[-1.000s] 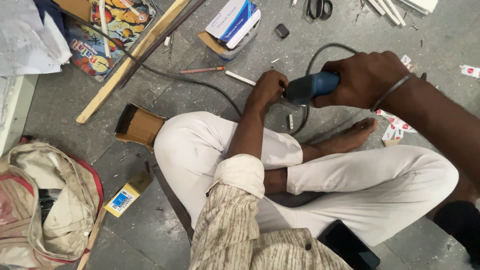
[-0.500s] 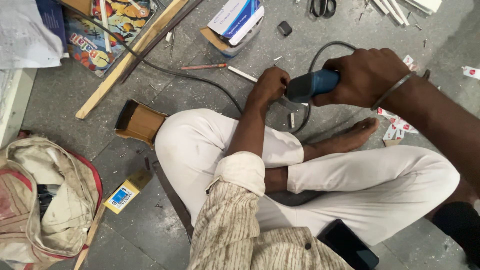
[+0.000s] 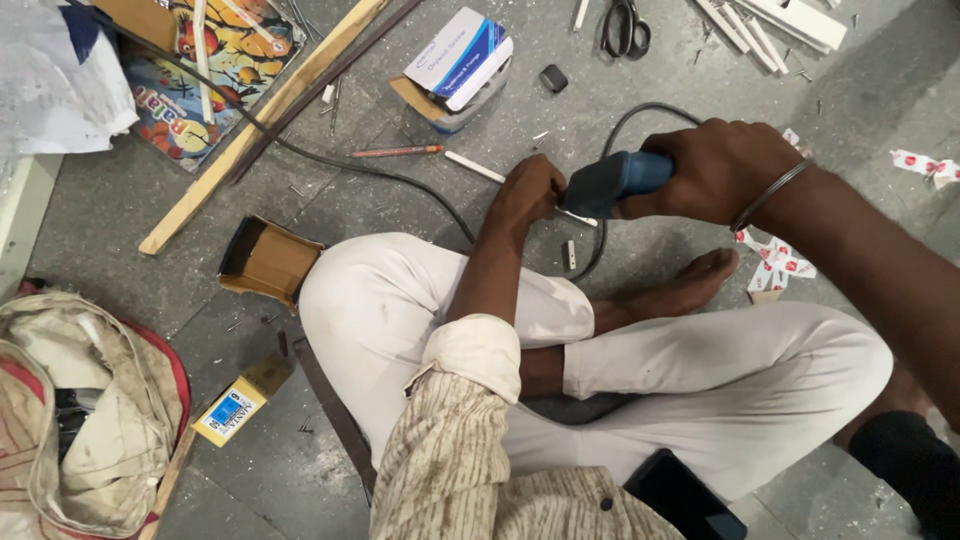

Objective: The person sits on the floor and uses a handheld electric drill to make holes in small metal strips. They hold the strips with one hand and operate the drill with the other, working on multiple pieces in a cluttered workshop environment.

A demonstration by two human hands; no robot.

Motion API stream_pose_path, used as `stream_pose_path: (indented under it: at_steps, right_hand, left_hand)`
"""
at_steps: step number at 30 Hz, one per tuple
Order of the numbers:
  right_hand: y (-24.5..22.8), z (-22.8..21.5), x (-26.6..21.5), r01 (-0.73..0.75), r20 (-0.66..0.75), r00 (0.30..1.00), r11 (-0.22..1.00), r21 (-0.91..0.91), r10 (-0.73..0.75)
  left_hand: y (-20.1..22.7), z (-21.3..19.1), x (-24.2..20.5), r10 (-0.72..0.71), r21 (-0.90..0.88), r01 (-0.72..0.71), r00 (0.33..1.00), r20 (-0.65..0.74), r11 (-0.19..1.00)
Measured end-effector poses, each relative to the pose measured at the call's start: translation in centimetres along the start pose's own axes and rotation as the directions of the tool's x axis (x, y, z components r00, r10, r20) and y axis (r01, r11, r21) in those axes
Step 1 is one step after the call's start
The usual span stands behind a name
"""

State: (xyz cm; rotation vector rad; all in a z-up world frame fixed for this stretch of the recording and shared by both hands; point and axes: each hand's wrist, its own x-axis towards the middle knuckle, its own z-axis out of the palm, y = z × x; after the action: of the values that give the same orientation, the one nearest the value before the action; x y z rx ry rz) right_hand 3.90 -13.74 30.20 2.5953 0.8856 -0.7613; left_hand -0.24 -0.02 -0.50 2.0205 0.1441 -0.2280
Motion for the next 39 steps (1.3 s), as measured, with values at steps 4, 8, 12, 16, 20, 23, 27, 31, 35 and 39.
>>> stream_pose_path:
  at_steps: [4,8,12,16,20,23,27,31,35,39]
  right_hand:
    - [0.1,-0.4,0.1,-0.082,0.084,0.993,0.996,0.035,0.079]
    - [0.0,-0.5,-0.1,-0.1,0.08,0.992,0.994,0.031,0.098]
    - [-0.2,-0.8,-0.7,-0.118,0.064,0.991,0.99,0.07,0.114]
    - [-0.6,-1.7,-1.1,-0.107,0.06,0.993,0.993,0.058,0.104]
    - [-1.0,-2.1,-1.0,-0.142,0.095,0.986,0.987,0.075,0.134]
    - [-0.8,-2.1,-1.0,-0.128,0.086,0.989,0.987,0.092,0.12]
    - [-0.6,-2.0,-0.9,-0.121,0.075,0.991,0.988,0.099,0.114]
    - [-0.3,-1.8,-0.9,-0.103,0.035,0.994,0.987,0.123,0.1]
    - [-0.2,-2.0,-0.5,-0.128,0.082,0.99,0.978,0.167,0.116]
    - [-0.1,-1.8,-0.3,-0.152,0.083,0.987,0.97,0.191,0.139]
  left_hand:
    - [-0.2,0.6,-0.2,0.007,-0.014,-0.009,0.991,-0.137,1.0]
    - [-0.2,0.3,0.0,0.021,0.02,-0.021,0.999,-0.033,1.0]
    - [0.2,-0.4,-0.1,-0.057,0.041,0.053,0.993,0.105,0.998]
    - [1.0,-0.9,0.0,-0.079,0.051,0.073,0.99,0.118,0.996]
    - [0.4,-0.7,0.1,-0.054,0.046,0.047,0.987,0.149,0.998]
    - [-0.7,0.4,0.4,0.02,0.056,-0.026,0.995,0.095,0.998]
    - [-2.0,1.0,1.6,0.084,0.089,-0.091,0.994,0.072,0.992]
    - [-2.3,1.4,2.0,0.137,0.101,-0.141,0.989,0.047,0.985]
    - [-1.6,0.7,1.5,-0.008,0.036,0.005,0.996,0.086,0.999]
    - [-0.6,0.2,0.8,0.01,0.045,-0.013,0.998,0.062,0.999]
